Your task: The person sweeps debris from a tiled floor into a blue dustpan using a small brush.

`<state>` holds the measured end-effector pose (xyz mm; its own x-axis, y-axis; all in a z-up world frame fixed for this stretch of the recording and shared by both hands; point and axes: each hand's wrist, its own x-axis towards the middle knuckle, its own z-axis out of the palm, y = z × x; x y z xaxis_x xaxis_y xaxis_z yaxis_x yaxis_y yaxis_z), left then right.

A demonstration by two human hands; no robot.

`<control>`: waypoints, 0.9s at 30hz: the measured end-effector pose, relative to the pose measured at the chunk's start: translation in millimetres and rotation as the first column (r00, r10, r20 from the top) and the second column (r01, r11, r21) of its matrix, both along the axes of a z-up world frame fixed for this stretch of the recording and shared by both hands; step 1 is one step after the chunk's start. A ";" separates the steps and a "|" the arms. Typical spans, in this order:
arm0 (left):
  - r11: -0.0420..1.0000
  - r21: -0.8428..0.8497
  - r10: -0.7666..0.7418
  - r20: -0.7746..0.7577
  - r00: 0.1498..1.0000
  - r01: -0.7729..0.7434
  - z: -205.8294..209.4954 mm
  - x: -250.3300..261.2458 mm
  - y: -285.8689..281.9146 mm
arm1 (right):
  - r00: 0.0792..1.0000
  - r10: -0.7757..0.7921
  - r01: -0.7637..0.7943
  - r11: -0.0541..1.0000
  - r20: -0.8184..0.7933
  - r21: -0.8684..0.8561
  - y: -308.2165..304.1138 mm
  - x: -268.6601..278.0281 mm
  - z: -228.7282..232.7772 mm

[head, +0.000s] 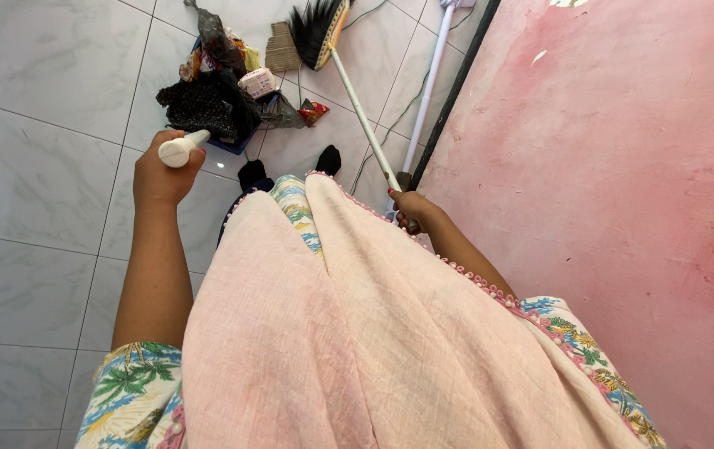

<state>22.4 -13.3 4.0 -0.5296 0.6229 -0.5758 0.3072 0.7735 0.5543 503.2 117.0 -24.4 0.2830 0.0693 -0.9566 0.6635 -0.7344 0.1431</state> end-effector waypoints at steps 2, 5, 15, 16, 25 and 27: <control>1.000 -0.010 -0.006 -0.006 1.000 0.006 0.6 -2.5 -2.0 | 0.976 0.214 -0.213 0.976 -0.026 0.042 -18.9 -1.5 -7.3; 0.999 0.005 -0.052 -0.042 0.998 0.053 12.4 -2.3 5.6 | 0.984 0.173 -0.172 0.984 -0.037 0.045 -39.6 -9.8 -12.2; 0.990 0.043 0.120 0.282 0.952 -0.138 13.6 -6.2 2.3 | 0.960 0.279 -0.274 0.957 -0.040 0.099 -77.6 -10.4 25.2; 0.990 0.047 0.116 0.278 0.954 -0.135 10.9 -6.7 1.4 | 0.955 0.294 -0.287 0.950 -0.041 0.119 -82.0 -10.9 30.9; 0.998 0.041 0.032 0.212 0.977 -0.041 6.0 -10.9 -8.9 | 0.909 0.412 -0.373 0.873 -0.065 0.315 -94.2 -33.3 122.8; 0.996 0.083 -0.035 0.123 0.992 0.025 0.2 -15.3 -6.8 | 0.913 0.407 -0.372 0.865 -0.037 0.338 -89.0 -31.6 154.7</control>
<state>7.1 -20.1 4.3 -0.4371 0.6848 -0.5831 0.2544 0.7160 0.6501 471.6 28.1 130.3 0.0710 0.4571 -0.8866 0.9028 -0.4075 -0.1378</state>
